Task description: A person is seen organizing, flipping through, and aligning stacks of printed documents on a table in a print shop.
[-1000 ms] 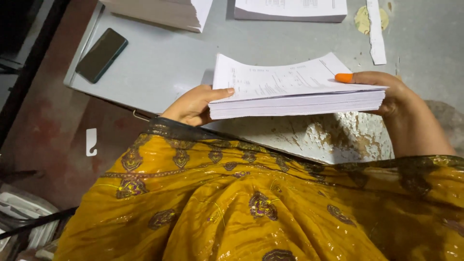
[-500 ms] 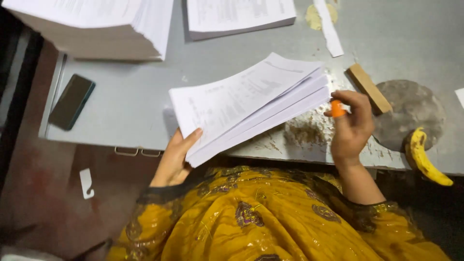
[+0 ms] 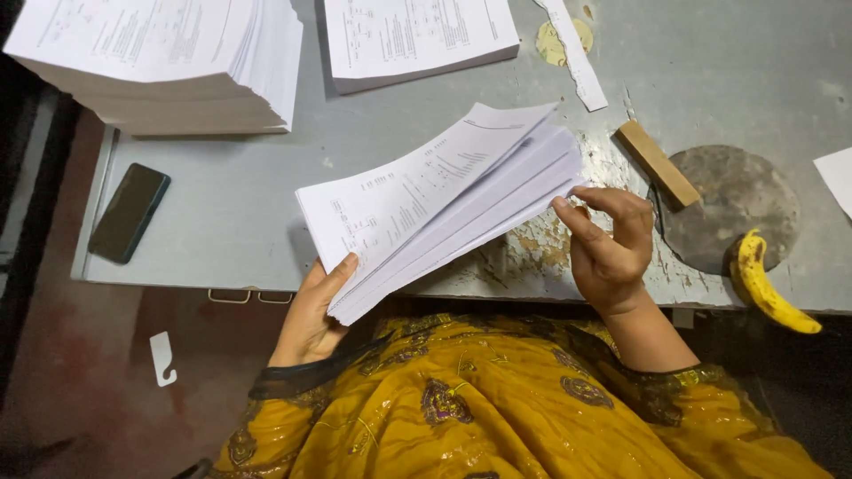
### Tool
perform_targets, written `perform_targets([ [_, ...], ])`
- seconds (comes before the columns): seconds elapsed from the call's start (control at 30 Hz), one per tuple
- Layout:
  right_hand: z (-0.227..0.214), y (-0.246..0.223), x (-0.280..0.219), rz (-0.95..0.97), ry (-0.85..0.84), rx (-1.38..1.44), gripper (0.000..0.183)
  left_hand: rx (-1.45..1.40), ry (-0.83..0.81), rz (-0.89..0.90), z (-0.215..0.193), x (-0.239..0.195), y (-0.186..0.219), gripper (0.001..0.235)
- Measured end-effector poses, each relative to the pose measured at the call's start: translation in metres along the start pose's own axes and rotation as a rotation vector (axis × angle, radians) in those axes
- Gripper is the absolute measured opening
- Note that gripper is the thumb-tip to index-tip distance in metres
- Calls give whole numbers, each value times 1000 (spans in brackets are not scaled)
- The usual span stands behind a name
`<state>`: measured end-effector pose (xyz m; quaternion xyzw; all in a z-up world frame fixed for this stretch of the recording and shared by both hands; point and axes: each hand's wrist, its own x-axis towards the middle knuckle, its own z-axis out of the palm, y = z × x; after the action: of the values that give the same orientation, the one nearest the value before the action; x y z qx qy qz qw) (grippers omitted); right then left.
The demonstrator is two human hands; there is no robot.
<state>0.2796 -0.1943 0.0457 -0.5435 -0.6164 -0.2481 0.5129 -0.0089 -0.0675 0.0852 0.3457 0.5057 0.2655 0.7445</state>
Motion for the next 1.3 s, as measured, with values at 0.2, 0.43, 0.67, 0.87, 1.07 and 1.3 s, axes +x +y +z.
perform_targets([
  [0.2, 2, 3, -1, -82, 0, -46, 31, -57, 8, 17, -7, 5, -7, 53],
  [0.43, 2, 5, -7, -79, -10, -31, 32, -109, -1, 18, -18, 12, -17, 48],
  [0.67, 2, 5, -12, 27, -94, 90, 24, -125, 19, 9, -16, 10, -13, 48],
  [0.87, 4, -3, -10, 668, -211, 585, 37, -58, 27, 11, -10, 2, -6, 54],
  [1.07, 18, 20, -46, 969, -208, 894, 48, -32, 3, 13, -5, 1, -10, 58],
  [1.3, 15, 32, -63, 1069, -216, 942, 34, -83, -3, -20, -12, 7, -21, 55],
])
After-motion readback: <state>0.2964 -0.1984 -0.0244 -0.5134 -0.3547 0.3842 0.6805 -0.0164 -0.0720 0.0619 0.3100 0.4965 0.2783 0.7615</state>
